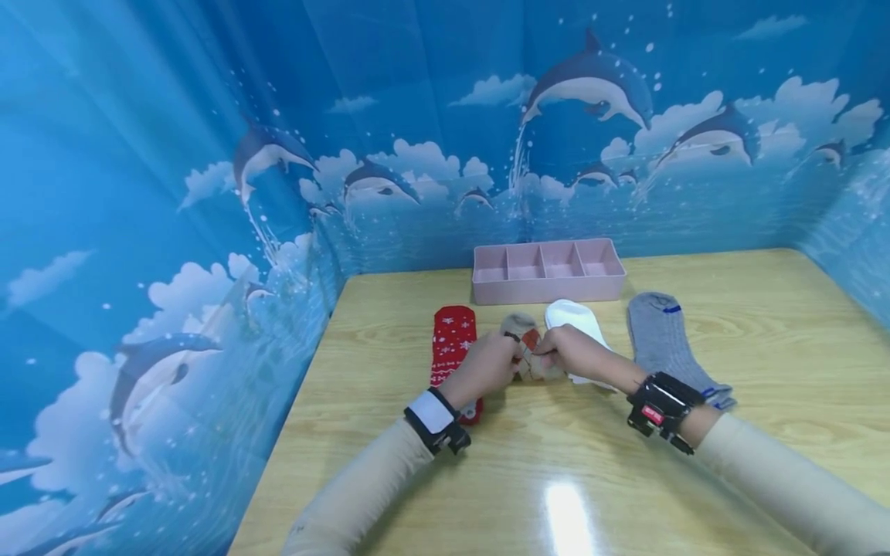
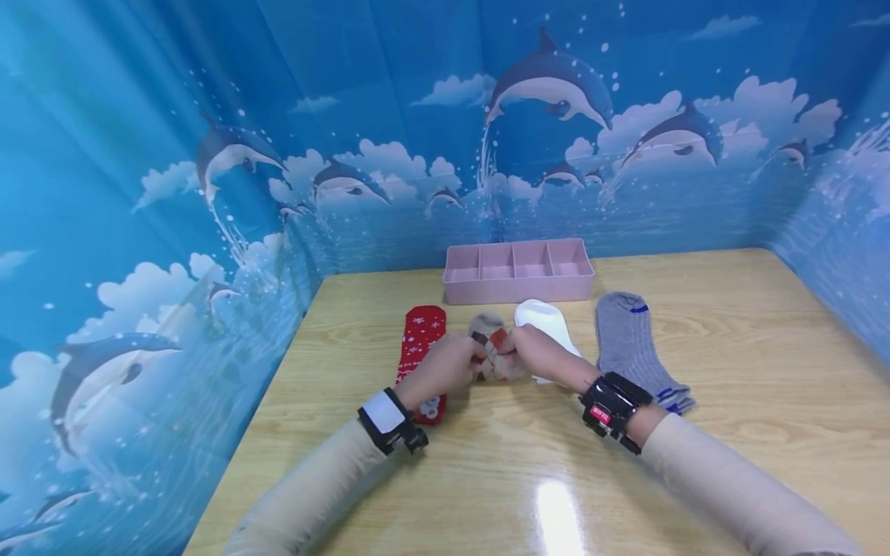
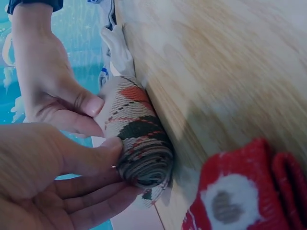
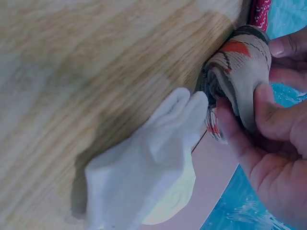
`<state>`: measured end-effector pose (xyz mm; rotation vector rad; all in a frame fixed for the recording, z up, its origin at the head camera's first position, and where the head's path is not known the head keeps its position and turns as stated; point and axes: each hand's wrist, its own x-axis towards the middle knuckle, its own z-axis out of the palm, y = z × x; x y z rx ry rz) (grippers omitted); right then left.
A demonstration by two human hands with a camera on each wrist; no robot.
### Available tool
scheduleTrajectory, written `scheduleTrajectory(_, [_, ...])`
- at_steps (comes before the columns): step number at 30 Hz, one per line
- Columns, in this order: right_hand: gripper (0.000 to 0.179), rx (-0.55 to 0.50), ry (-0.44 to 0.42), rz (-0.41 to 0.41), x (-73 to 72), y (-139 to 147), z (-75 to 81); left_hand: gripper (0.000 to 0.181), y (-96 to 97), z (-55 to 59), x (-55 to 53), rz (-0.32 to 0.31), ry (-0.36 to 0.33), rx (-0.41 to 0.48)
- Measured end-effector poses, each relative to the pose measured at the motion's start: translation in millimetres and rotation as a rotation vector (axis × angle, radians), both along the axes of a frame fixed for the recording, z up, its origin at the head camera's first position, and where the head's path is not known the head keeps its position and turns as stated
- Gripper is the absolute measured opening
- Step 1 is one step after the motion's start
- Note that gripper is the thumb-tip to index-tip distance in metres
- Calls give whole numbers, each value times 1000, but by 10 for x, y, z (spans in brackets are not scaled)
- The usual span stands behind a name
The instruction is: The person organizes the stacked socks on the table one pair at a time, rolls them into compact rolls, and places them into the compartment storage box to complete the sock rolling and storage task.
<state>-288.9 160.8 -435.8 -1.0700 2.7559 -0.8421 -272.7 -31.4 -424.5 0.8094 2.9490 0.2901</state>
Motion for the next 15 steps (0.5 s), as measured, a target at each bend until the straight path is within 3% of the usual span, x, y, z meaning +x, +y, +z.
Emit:
scheduleTrajectory(3, [25,-13,-1,-7,5,9,-5,5,10,13,30,-14,-33,-22])
scheduleTrajectory(7, [6,-41,31,-114,41,13,-27,11,17,0,57,-31,-10,-21])
scheduleTrajectory(11, [9,-27,185,-213,115,2,-68,17,12,-12,48,-12,-11,-11])
scheduleTrajectory(15, [8,47,391,-196,191,-35,-127,18,10,10,0,28,-69,12])
